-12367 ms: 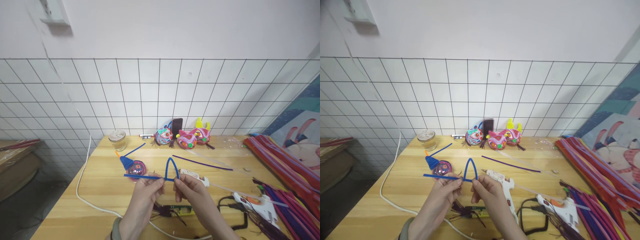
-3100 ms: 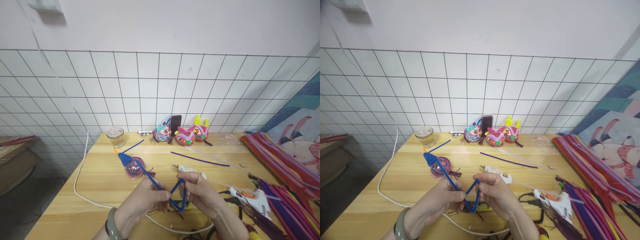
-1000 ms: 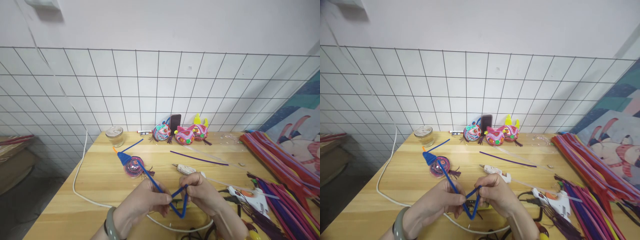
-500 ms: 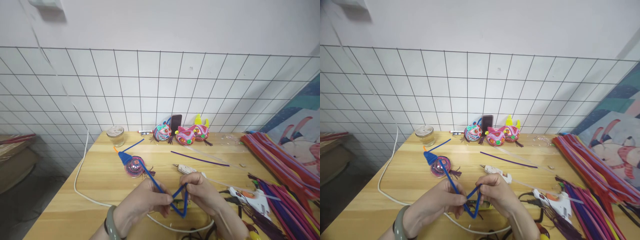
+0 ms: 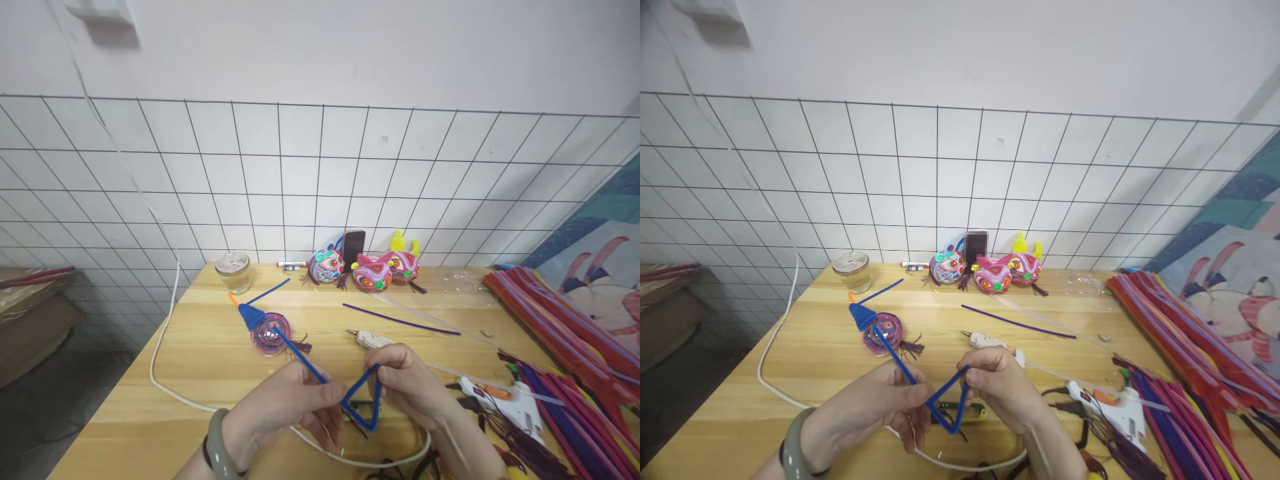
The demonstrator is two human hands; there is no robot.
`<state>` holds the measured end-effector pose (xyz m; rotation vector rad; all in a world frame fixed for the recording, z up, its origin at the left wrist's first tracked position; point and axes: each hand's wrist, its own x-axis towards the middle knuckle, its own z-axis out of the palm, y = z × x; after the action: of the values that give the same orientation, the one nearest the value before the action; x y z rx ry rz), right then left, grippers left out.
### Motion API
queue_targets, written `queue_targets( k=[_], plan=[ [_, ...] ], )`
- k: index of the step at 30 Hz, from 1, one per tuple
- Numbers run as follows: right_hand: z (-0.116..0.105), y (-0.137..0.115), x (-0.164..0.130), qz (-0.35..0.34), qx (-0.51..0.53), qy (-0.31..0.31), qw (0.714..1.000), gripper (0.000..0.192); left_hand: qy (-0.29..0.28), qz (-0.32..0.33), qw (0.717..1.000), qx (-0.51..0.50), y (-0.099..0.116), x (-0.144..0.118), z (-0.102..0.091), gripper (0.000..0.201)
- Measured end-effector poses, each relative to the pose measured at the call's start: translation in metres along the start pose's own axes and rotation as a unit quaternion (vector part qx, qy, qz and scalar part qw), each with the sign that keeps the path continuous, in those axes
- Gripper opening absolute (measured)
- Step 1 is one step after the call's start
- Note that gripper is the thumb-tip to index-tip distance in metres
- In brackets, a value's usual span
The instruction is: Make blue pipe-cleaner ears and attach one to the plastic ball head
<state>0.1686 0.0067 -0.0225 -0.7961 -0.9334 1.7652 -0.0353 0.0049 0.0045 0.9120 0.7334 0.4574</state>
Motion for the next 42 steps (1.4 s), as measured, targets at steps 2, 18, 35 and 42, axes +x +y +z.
queue_targets(
  k=[2, 18, 35, 42],
  plan=[
    [0.000, -0.001, 0.000, -0.003, 0.000, 0.004, 1.000, 0.016, 0.002, -0.005, 1.000, 0.025, 0.001, 0.000, 0.001, 0.030],
    [0.001, 0.002, 0.007, -0.008, 0.037, 0.015, 0.999, 0.022, 0.095, 0.038, 0.994, 0.025, -0.001, 0.007, -0.002, 0.024],
    [0.025, 0.009, 0.002, 0.033, -0.181, 0.040, 0.982, 0.026, 0.142, 0.110, 0.983, 0.041, 0.001, 0.006, -0.001, 0.023],
    [0.026, 0.001, 0.007, -0.045, -0.195, 0.099, 0.975, 0.029, 0.136, 0.085, 0.985, 0.065, 0.003, 0.003, 0.003, 0.026]
  ],
)
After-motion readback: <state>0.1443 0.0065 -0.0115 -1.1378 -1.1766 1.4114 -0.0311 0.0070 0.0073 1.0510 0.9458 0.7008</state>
